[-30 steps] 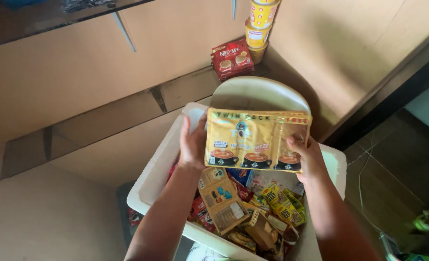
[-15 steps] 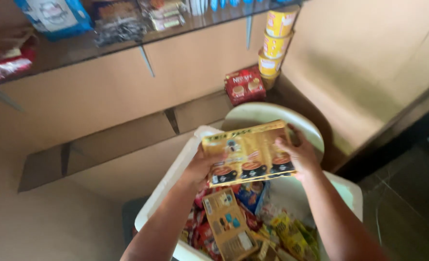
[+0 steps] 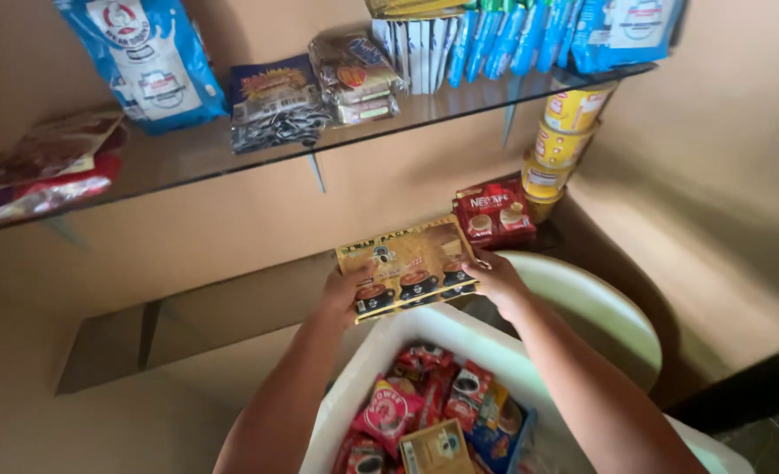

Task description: The recorder is taking various packets of coffee, milk powder, and noodles from a styrofoam cooler and placing them onto a shelf.

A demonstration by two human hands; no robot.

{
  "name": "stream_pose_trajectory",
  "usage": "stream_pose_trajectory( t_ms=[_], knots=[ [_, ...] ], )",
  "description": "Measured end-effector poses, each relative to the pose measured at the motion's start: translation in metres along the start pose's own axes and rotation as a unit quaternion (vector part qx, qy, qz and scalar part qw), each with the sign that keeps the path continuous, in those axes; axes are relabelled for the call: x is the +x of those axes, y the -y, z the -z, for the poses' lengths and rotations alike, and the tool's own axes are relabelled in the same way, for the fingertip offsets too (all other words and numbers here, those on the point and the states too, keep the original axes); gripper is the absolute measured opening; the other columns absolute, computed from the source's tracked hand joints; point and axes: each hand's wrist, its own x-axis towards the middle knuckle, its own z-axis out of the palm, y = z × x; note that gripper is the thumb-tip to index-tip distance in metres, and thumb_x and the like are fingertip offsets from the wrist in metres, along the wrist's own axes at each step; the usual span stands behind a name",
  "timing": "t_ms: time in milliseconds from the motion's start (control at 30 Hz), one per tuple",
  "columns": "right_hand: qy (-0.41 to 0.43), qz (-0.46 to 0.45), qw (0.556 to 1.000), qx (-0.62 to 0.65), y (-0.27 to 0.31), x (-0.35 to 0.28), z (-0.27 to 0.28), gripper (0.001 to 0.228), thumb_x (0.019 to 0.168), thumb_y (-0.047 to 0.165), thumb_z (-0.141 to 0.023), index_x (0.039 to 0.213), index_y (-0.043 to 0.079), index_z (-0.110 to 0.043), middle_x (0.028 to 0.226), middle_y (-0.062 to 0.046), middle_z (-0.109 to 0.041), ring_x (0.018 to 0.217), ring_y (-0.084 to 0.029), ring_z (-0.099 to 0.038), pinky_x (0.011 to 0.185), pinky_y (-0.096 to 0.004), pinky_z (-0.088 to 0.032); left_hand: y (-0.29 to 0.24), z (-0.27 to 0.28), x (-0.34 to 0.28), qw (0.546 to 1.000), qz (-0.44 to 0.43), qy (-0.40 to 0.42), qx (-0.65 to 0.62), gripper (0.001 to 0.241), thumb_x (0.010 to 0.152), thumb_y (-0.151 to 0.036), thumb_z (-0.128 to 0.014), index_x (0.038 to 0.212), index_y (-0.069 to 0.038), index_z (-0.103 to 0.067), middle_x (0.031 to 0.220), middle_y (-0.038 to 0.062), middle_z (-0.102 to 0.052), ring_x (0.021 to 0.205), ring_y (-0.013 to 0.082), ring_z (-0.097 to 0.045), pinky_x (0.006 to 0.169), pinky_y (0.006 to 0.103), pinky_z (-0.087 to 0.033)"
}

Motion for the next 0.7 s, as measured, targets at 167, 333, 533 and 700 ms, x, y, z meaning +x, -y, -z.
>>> stream_pose_trajectory(
  t_ms=[167, 333, 533, 700],
  knots=[
    [-0.174, 0.088, 0.966, -0.169, -0.048, 0.068, -0.019, 0.040, 0.091, 0.012, -0.073, 0.130, 0.002, -0.069, 0.120, -0.014, -0.073, 0.107, -0.022, -0.065, 0.090, -0.037, -0.050, 0.007, 0.023, 0.054, 0.998, 0.032, -0.059, 0.009, 0.029, 0.086, -0.010, -0.073, 0.113, -0.007, -0.066, 0.098, 0.014, -0.074, 0.077, 0.0303, -0.074, 0.065, 0.0457, -0.065],
    [-0.178, 0.129, 0.968, -0.119, -0.101, 0.121, -0.011, 0.047, 0.089, 0.002, -0.065, 0.135, 0.001, -0.061, 0.134, -0.016, -0.070, 0.124, -0.025, -0.065, 0.104, -0.034, -0.047, 0.030, 0.042, 0.113, 0.990, 0.062, -0.123, 0.001, 0.030, 0.083, -0.013, -0.070, 0.111, -0.005, -0.067, 0.097, 0.016, -0.074, 0.074, 0.0320, -0.074, 0.063, 0.0437, -0.064],
    [-0.197, 0.111, 0.918, -0.324, -0.071, 0.082, -0.041, 0.047, 0.089, 0.010, -0.066, 0.136, 0.006, -0.064, 0.138, -0.020, -0.066, 0.129, -0.032, -0.063, 0.108, -0.036, -0.048, 0.065, 0.062, 0.178, 0.988, 0.026, -0.142, 0.050, 0.034, 0.082, -0.019, -0.068, 0.110, 0.001, -0.066, 0.102, 0.016, -0.067, 0.082, 0.0278, -0.072, 0.062, 0.0370, -0.064],
    [-0.168, 0.155, 0.814, -0.534, -0.051, 0.047, -0.070, 0.060, 0.085, 0.017, -0.071, 0.144, 0.014, -0.058, 0.155, -0.029, -0.036, 0.142, -0.046, -0.040, 0.115, -0.049, -0.038, 0.085, 0.052, 0.188, 0.874, -0.222, -0.342, 0.265, 0.067, 0.076, -0.016, -0.083, 0.129, 0.001, -0.047, 0.112, 0.017, -0.066, 0.096, 0.0274, -0.068, 0.080, 0.0370, -0.055]
  ],
)
